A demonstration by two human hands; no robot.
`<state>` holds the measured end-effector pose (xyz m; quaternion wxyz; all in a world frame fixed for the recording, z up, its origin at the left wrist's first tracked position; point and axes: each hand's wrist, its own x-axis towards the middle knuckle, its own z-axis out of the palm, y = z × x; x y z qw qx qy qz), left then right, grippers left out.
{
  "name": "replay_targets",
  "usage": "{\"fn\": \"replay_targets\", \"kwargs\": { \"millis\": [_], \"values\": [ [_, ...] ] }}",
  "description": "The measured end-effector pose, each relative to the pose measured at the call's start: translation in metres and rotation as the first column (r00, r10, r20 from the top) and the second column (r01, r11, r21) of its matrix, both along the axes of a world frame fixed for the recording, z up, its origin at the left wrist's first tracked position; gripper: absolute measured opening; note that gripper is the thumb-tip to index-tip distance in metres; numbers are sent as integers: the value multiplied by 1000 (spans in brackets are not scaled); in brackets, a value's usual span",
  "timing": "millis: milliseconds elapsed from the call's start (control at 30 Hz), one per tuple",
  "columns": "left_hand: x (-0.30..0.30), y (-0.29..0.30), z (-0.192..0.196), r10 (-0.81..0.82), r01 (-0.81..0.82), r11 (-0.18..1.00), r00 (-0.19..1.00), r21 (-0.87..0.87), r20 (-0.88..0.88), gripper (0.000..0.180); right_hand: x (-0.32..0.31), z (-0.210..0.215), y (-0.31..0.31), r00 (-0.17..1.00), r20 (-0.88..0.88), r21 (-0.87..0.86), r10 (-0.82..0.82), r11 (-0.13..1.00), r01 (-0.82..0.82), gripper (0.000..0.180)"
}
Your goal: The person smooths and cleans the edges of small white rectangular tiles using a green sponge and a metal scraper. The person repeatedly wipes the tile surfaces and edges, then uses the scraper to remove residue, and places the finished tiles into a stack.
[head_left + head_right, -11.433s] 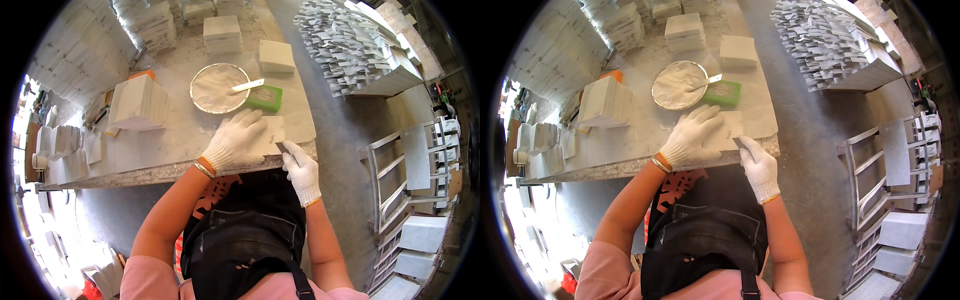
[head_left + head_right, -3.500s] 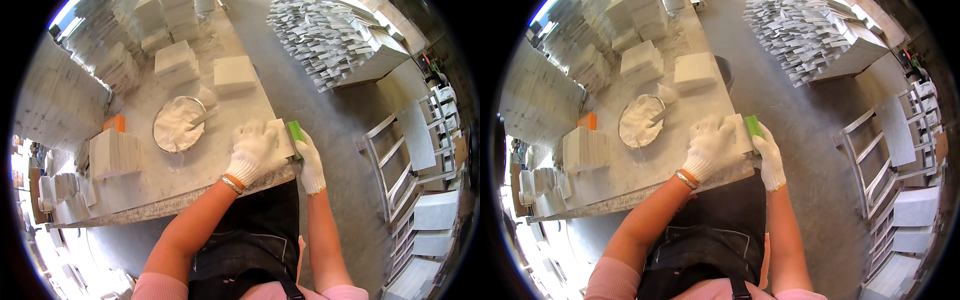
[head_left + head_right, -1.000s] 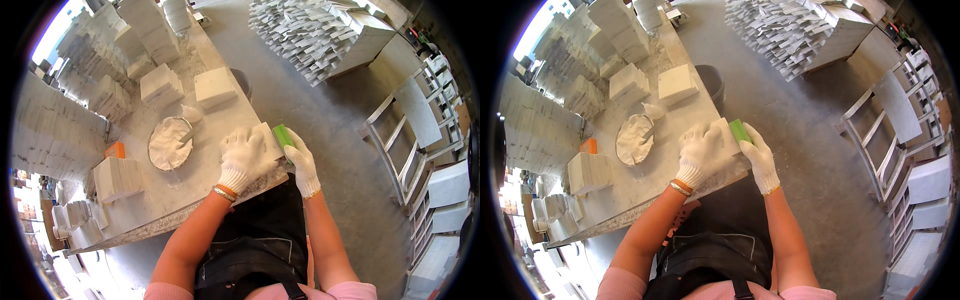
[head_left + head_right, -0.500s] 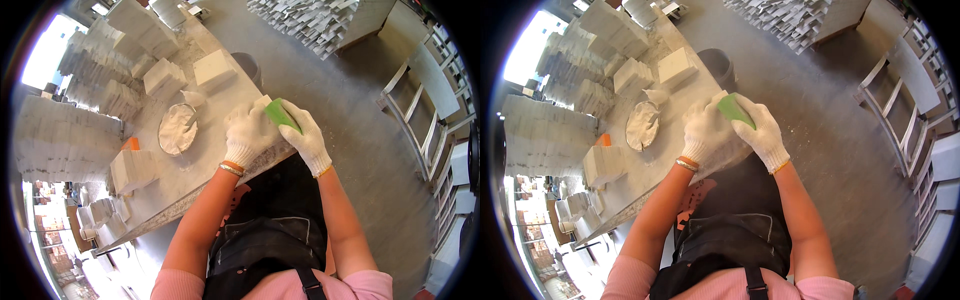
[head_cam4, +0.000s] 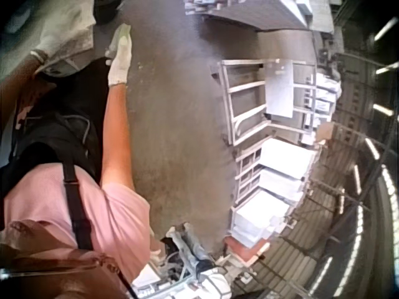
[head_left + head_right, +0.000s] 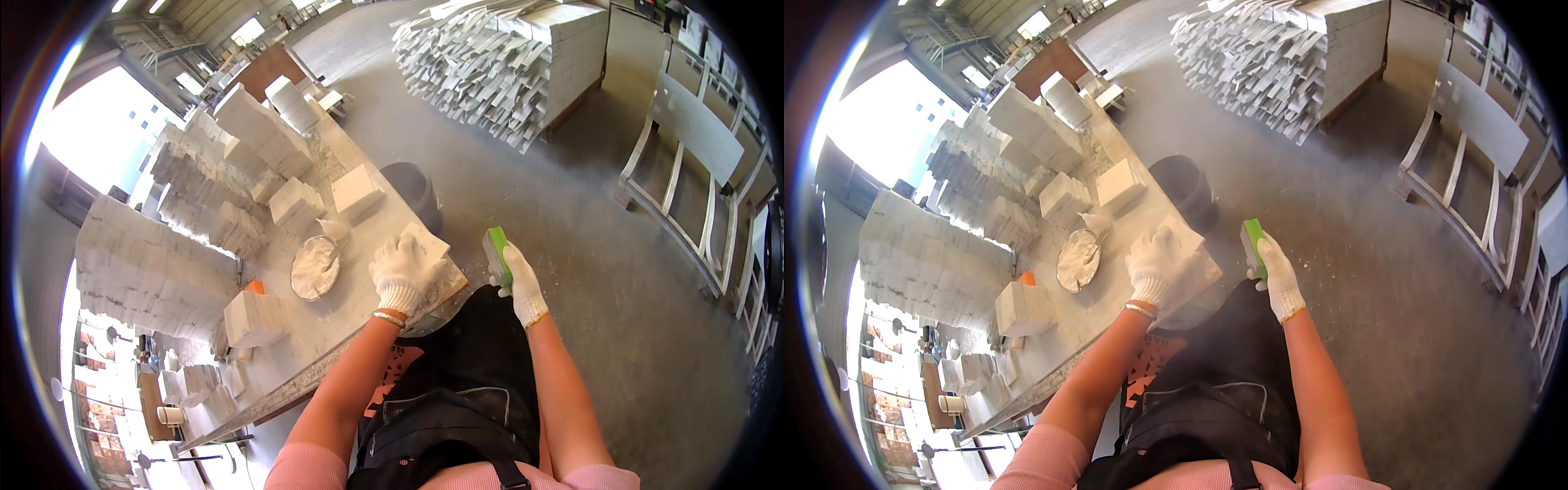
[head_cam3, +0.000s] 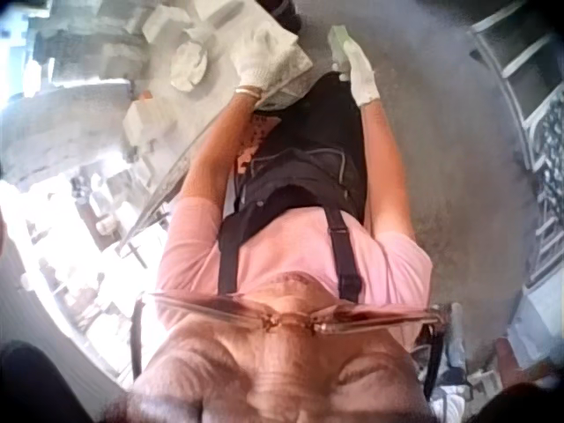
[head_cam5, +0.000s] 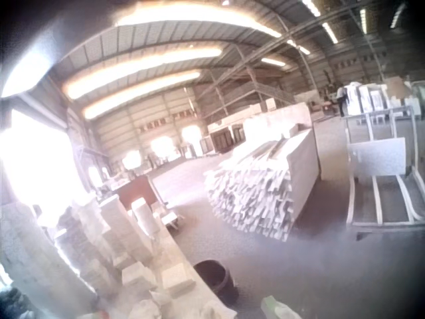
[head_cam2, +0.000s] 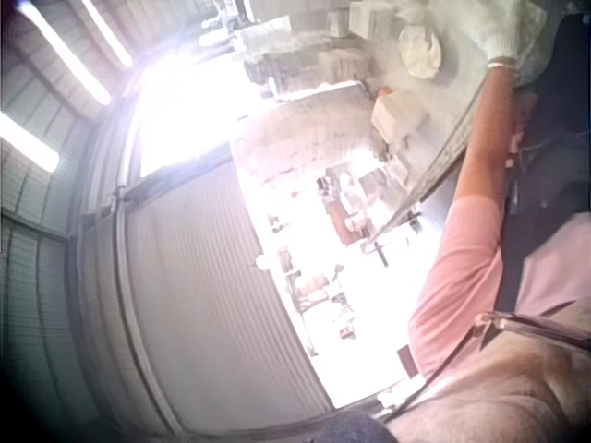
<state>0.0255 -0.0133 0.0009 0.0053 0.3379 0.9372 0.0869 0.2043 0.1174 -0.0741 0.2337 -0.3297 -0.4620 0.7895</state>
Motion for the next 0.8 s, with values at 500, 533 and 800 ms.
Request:
{"fn": "replay_targets", "kwargs": {
  "millis": [500, 533, 800],
  "values": [
    [-45, -44, 5, -569, 572, 816, 820, 83, -58, 90, -34, 23, -8, 998, 3, 76, 60, 995, -60, 70],
    [-47, -42, 3, -599, 596, 792, 800, 130, -18, 90, -39, 27, -9, 998, 19, 88, 62, 994, -63, 70],
    [-28, -24, -15, -477, 459, 836, 879, 300, -17, 87, -66, 26, -22, 997, 74, 444, -23, 896, -12, 67]
  ]
}}
